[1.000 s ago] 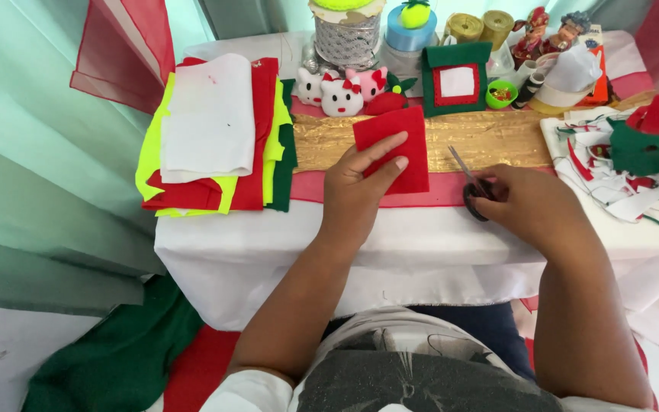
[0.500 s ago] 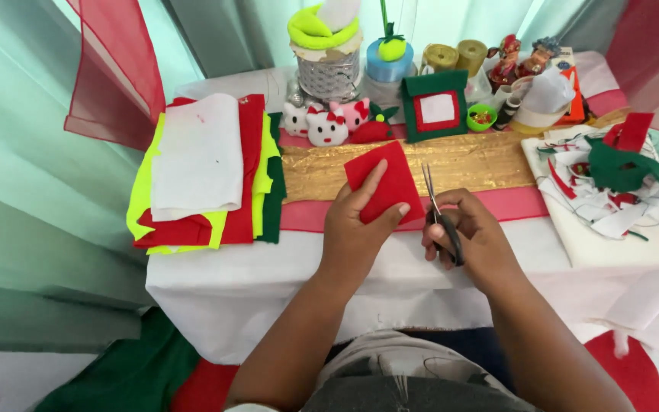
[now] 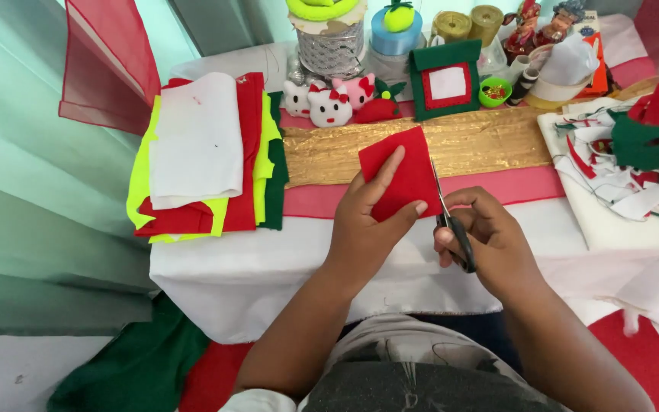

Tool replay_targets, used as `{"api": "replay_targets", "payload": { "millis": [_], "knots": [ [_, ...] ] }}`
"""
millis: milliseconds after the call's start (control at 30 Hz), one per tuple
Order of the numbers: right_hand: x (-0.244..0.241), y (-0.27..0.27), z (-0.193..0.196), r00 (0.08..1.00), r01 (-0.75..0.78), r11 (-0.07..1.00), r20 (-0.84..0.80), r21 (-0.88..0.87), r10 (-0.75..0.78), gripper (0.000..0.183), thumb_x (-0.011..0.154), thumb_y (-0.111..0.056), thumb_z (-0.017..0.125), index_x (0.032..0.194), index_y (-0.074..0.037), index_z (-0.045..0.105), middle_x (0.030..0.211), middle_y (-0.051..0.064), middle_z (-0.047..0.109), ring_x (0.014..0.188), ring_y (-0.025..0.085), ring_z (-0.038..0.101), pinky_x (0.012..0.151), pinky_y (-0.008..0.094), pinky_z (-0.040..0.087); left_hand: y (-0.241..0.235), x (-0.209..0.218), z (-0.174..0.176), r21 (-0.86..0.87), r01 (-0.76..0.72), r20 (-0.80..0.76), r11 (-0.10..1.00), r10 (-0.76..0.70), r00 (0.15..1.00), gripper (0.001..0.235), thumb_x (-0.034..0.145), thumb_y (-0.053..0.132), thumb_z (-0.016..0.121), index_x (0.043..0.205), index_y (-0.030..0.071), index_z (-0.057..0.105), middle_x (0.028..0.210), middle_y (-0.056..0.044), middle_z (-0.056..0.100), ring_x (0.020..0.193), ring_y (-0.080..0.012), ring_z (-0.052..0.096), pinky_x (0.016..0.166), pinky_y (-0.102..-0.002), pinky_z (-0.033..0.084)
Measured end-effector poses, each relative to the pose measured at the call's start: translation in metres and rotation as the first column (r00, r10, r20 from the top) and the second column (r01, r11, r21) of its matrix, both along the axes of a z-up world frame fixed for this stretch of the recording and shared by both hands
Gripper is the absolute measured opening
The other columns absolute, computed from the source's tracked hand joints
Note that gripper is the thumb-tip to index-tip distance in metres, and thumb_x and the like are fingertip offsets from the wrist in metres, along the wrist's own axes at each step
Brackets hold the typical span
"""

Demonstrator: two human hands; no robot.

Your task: Cutting and shaping small pieces of red felt to create decorations on a craft table.

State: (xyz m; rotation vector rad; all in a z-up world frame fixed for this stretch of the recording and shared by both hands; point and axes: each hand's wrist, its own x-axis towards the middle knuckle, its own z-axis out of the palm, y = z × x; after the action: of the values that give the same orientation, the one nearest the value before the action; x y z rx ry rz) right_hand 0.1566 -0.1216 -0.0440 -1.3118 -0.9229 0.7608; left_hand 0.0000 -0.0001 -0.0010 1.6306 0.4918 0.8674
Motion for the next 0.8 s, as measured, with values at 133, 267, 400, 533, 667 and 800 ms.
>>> {"api": "replay_targets", "payload": {
  "millis": [133,267,400,533,667,800],
  "knots": [
    [0.002,0.000,0.001,1.000,-0.001,1.000,-0.002,0.008,0.001,0.035,0.086,-0.004,0.073,0.118,0.000,0.061,0.063,0.020,0.066,0.050,0.026,0.069,0.043,0.027,0.047,0.002,0.004,-0.007,0.015,-0.013,0.026,1.000,0.012,1.000,0.069,0.091,0.019,0.077,0.154,0.016,0.049,0.137,-0.024,0.056,0.129,-0.0360,0.059,0.105,-0.047,0.051],
    [0.003,-0.002,-0.002,1.000,0.019,1.000,0.019,-0.002,-0.019,0.035,0.086,-0.003,0.074,0.118,0.000,0.061,0.063,0.020,0.065,0.051,0.026,0.069,0.045,0.028,0.047,-0.004,0.002,-0.004,0.037,-0.001,0.035,0.999,0.000,0.999,0.067,0.092,0.019,0.076,0.153,0.015,0.049,0.136,-0.025,0.057,0.127,-0.0364,0.061,0.104,-0.047,0.052],
    [0.000,-0.002,0.006,0.997,0.053,0.998,0.059,-0.035,-0.051,0.035,0.086,-0.002,0.074,0.119,0.000,0.062,0.062,0.019,0.064,0.051,0.026,0.067,0.048,0.029,0.047,-0.003,0.003,-0.006,0.049,0.014,0.043,0.999,-0.016,0.999,0.067,0.092,0.018,0.076,0.153,0.013,0.049,0.136,-0.027,0.056,0.127,-0.0379,0.061,0.104,-0.048,0.052],
    [-0.001,-0.001,0.003,0.997,0.062,0.998,0.049,-0.033,-0.060,0.036,0.085,-0.002,0.075,0.119,0.000,0.062,0.061,0.018,0.064,0.050,0.024,0.066,0.048,0.028,0.046,-0.003,0.002,-0.004,0.057,0.012,0.040,0.998,-0.014,0.999,0.067,0.092,0.017,0.076,0.153,0.012,0.049,0.136,-0.027,0.056,0.126,-0.0392,0.061,0.104,-0.049,0.052],
    [-0.003,0.001,0.008,0.997,0.056,0.998,0.053,-0.009,-0.055,0.035,0.086,-0.003,0.075,0.118,0.000,0.063,0.057,0.016,0.061,0.047,0.022,0.061,0.047,0.027,0.043,-0.005,0.001,-0.005,0.068,0.014,0.044,0.998,-0.017,0.999,0.067,0.092,0.018,0.076,0.152,0.011,0.049,0.135,-0.027,0.057,0.125,-0.0378,0.061,0.104,-0.049,0.052],
    [-0.001,0.000,0.007,0.996,0.056,0.998,0.069,-0.014,-0.055,0.037,0.085,-0.004,0.076,0.120,-0.001,0.063,0.059,0.017,0.062,0.051,0.022,0.065,0.049,0.027,0.046,-0.005,0.000,-0.009,0.040,0.028,0.036,0.999,-0.030,0.999,0.068,0.091,0.017,0.077,0.153,0.013,0.049,0.134,-0.024,0.058,0.124,-0.0340,0.062,0.104,-0.047,0.052]
  ]
}}
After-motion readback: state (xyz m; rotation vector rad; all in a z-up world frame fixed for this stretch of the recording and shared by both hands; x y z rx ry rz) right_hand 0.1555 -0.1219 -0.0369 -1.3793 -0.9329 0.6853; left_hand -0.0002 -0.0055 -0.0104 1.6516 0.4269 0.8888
